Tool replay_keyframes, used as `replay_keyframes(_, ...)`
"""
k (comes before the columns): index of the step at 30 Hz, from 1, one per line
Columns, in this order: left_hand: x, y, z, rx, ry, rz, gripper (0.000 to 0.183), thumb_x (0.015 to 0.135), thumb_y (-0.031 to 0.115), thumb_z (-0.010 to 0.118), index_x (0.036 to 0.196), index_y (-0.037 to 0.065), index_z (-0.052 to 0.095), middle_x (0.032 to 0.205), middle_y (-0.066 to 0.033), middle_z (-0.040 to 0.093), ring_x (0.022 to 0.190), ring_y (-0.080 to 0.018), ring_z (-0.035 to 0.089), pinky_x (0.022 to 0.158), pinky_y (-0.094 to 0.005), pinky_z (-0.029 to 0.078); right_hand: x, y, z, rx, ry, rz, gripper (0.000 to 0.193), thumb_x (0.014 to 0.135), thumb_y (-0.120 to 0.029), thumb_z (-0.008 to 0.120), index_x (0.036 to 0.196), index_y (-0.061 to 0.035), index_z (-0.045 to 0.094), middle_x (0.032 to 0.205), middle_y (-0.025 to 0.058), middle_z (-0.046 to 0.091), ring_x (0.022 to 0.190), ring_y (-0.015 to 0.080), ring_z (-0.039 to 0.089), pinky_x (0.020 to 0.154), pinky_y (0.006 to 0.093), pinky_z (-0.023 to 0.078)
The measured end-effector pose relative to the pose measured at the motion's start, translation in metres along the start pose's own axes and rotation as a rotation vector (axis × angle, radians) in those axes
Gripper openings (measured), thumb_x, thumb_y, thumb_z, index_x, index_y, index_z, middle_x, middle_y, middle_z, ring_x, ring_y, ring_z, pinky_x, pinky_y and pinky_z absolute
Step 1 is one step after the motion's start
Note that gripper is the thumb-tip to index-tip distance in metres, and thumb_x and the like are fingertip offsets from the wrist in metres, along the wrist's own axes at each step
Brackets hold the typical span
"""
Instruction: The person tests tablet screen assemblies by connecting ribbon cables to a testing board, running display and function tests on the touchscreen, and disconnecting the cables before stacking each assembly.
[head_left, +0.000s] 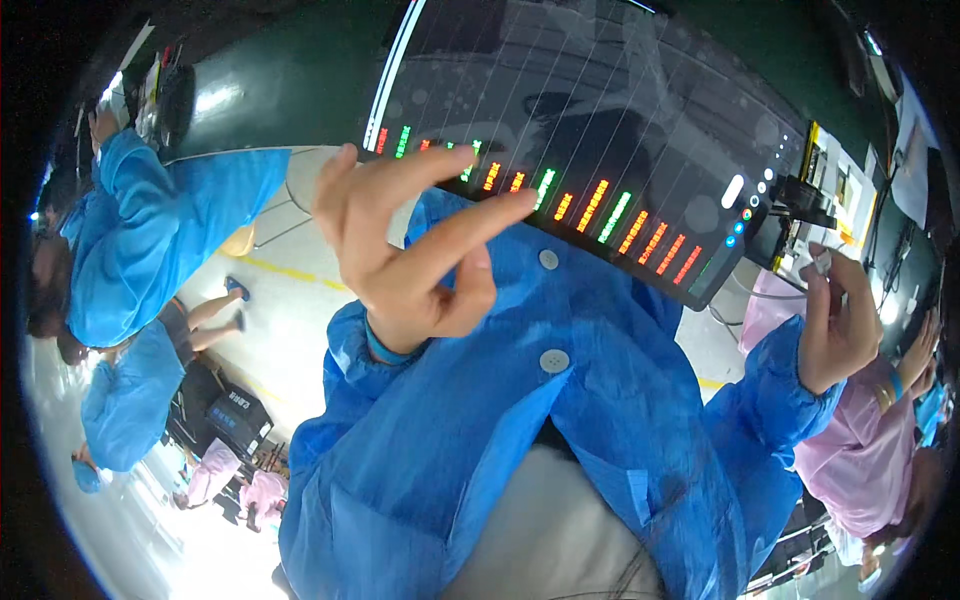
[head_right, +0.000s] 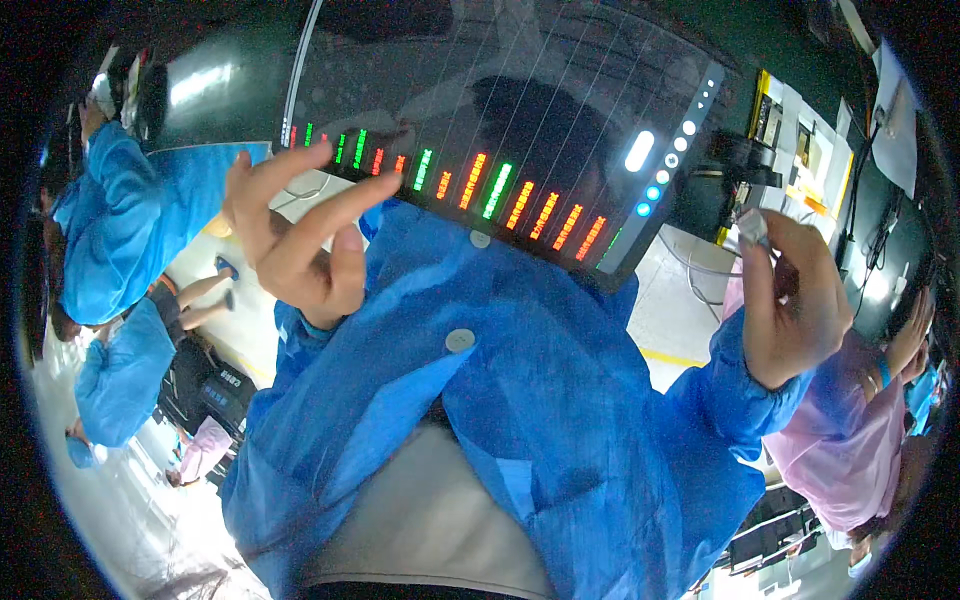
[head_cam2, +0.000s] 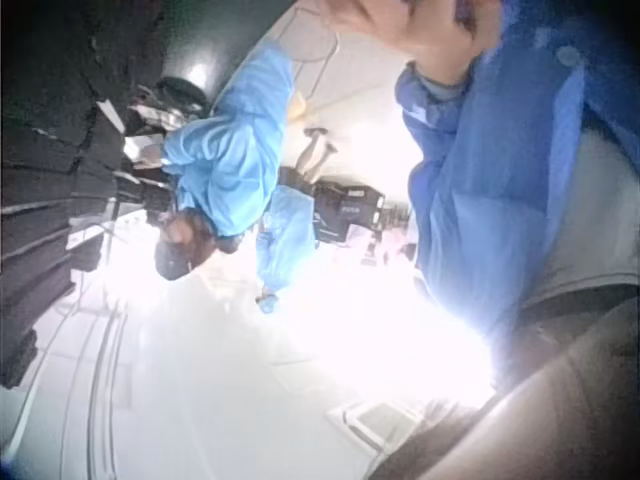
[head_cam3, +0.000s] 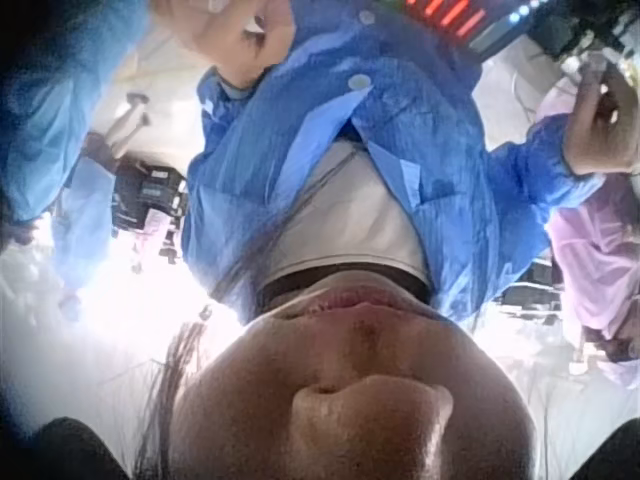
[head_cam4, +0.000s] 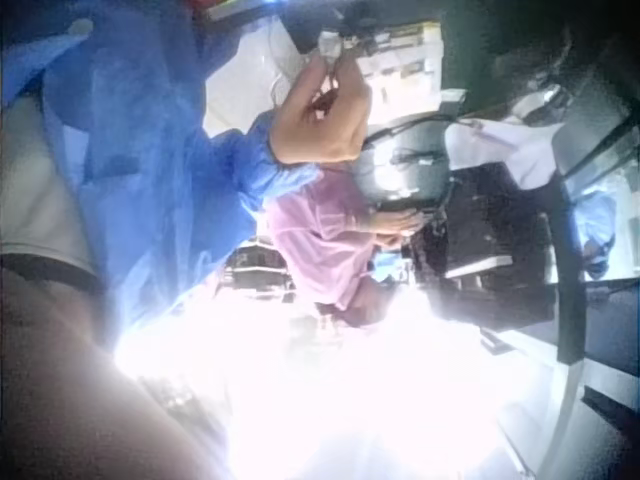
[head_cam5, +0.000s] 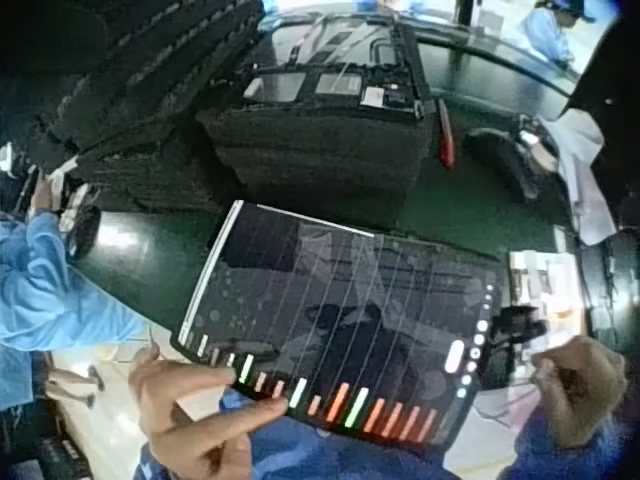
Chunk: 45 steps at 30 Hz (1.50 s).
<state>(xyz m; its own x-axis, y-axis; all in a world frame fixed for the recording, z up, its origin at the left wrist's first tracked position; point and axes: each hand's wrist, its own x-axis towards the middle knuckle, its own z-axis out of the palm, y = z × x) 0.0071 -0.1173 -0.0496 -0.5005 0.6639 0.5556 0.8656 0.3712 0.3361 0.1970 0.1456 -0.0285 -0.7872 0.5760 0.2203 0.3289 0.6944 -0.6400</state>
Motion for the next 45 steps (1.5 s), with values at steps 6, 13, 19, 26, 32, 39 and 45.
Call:
replay_keyframes(6,-0.009,-0.003,0.004,0.034,0.044,0.063,0.034,0.059,0.016,0.052,0.084,0.023,0.075,0.093,-0.0006,0.062,0.080,-0.0145,0.051,0.101,-0.0400,0.026,0.001,-0.004,0.005,-0.134,-0.085,-0.046,0.015,0.076,0.003,0.067,0.092,0.0016,0.065,0.077,0.0057,0.064,0.058,0.0058,0.051,0.047,0.0191,0.034)
replay_keyframes(13,-0.002,-0.003,-0.004,0.010,-0.154,0.042,0.034,0.063,0.020,0.052,0.089,0.023,0.075,0.094,0.0003,0.062,0.081,-0.0154,0.053,0.097,-0.0387,0.029,0.004,-0.006,0.008,-0.161,-0.134,-0.073,0.018,0.075,0.004,0.066,0.093,0.0038,0.064,0.075,0.0115,0.062,0.060,0.0133,0.057,0.052,0.0231,0.042)
replay_keyframes(19,0.033,-0.042,-0.005,-0.058,-0.006,-0.252,0.043,0.091,0.025,0.044,0.123,-0.003,0.051,0.124,-0.0162,0.054,0.116,-0.0307,0.049,0.099,-0.0395,0.033,0.012,-0.004,0.008,-0.198,-0.232,-0.128,0.011,0.074,-0.007,0.070,0.082,-0.0025,0.063,0.071,0.0096,0.061,0.060,0.0250,0.061,0.054,0.0324,0.048)
replay_keyframes(26,0.059,-0.073,0.007,-0.373,-0.231,-0.515,0.049,0.093,0.029,0.035,0.136,0.005,0.042,0.135,-0.0140,0.045,0.125,-0.0254,0.043,0.105,-0.0341,0.030,0.015,-0.009,0.009,-0.228,-0.175,-0.267,0.014,0.072,-0.014,0.070,0.080,-0.0079,0.061,0.069,0.0047,0.058,0.058,0.0225,0.059,0.051,0.0328,0.047)
replay_keyframes(32,0.064,-0.064,0.008,-0.406,-0.275,-0.599,0.056,0.087,0.031,0.040,0.137,0.005,0.040,0.134,-0.0138,0.045,0.123,-0.0243,0.046,0.103,-0.0330,0.035,0.015,-0.008,0.009,-0.253,-0.207,-0.338,0.016,0.070,-0.014,0.069,0.082,-0.0092,0.060,0.066,0.0027,0.053,0.055,0.0186,0.057,0.048,0.0308,0.046)
replay_keyframes(39,0.065,-0.061,0.011,-0.511,-0.277,-0.572,0.065,0.081,0.033,0.044,0.140,0.006,0.035,0.140,-0.0141,0.038,0.127,-0.0256,0.040,0.105,-0.0353,0.032,0.016,0.000,0.011,-0.249,-0.214,-0.404,0.018,0.067,-0.014,0.067,0.082,-0.0081,0.058,0.067,0.0027,0.051,0.055,0.0180,0.057,0.047,0.0299,0.046)
replay_keyframes(45,0.059,-0.059,0.014,-0.616,-0.308,-0.571,0.073,0.077,0.036,0.048,0.141,0.005,0.031,0.139,-0.0147,0.038,0.127,-0.0261,0.038,0.106,-0.0350,0.028,0.023,0.007,0.013,-0.270,-0.316,-0.509,0.017,0.066,-0.014,0.061,0.082,-0.0078,0.056,0.068,0.0033,0.051,0.059,0.0183,0.058,0.050,0.0298,0.047)
